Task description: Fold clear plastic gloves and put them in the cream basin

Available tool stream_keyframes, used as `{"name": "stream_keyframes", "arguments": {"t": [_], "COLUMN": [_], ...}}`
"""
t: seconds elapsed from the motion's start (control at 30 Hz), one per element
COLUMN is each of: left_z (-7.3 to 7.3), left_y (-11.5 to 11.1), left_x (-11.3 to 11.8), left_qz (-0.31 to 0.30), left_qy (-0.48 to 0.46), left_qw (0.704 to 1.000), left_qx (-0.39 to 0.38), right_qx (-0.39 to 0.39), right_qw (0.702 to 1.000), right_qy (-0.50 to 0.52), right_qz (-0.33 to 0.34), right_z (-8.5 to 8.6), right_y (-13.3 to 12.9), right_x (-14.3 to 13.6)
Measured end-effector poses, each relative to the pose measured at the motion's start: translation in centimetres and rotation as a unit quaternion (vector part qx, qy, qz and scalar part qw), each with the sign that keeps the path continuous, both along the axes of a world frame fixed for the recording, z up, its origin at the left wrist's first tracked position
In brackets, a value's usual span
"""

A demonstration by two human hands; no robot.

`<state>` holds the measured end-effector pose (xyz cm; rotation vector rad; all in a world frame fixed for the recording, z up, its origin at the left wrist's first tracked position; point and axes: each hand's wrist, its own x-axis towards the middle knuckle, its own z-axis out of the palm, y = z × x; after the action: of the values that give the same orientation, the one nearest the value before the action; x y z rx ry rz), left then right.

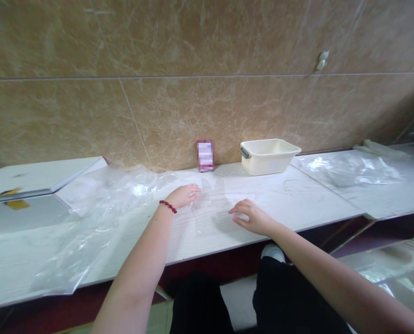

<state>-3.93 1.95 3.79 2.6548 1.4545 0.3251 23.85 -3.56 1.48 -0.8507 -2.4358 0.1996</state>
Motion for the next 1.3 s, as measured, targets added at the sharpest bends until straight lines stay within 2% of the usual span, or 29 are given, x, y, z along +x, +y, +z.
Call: {"name": "stream_keyframes", "arguments": {"t": [0.17, 0.4, 0.6, 0.73, 0.87, 1.03, 1.3], "left_z": [-0.3, -0.6, -1.4, -2.0, -3.1, -4.4, -4.3], "left_y": [-1.4, -7.7, -11.2, -12.0, -12.7, -13.3, -13.2], "left_x": [1.1, 1.7, 1.7, 1.6, 2.0, 3.0, 4.8], "left_qz": [-0.007, -0.006, 0.016, 0.009, 0.004, 0.018, 0.062], "left_qy": [-0.003, -0.050, -0.084, -0.094, -0.111, -0.123, -0.178], "left_qw": [1.000, 0.999, 0.996, 0.995, 0.993, 0.990, 0.975], "left_qx": [0.027, 0.018, 0.012, 0.007, 0.034, 0.067, 0.116], "right_qx": [0.014, 0.053, 0.095, 0.116, 0.108, 0.076, 0.032], "right_qw": [0.997, 0.976, 0.969, 0.968, 0.974, 0.990, 0.999], "right_qy": [-0.079, -0.195, -0.210, -0.209, -0.194, -0.114, -0.027], "right_qz": [0.017, 0.083, 0.087, 0.074, 0.045, 0.016, 0.019], "right_z": [0.3, 2.3, 1.3, 0.6, 0.0, 0.1, 0.8], "right_y": [-2.1, -2.8, -2.3, -2.1, -2.0, -2.1, -2.3], "right_x": [1.7, 2.0, 0.6, 0.2, 0.1, 0.5, 1.2]}}
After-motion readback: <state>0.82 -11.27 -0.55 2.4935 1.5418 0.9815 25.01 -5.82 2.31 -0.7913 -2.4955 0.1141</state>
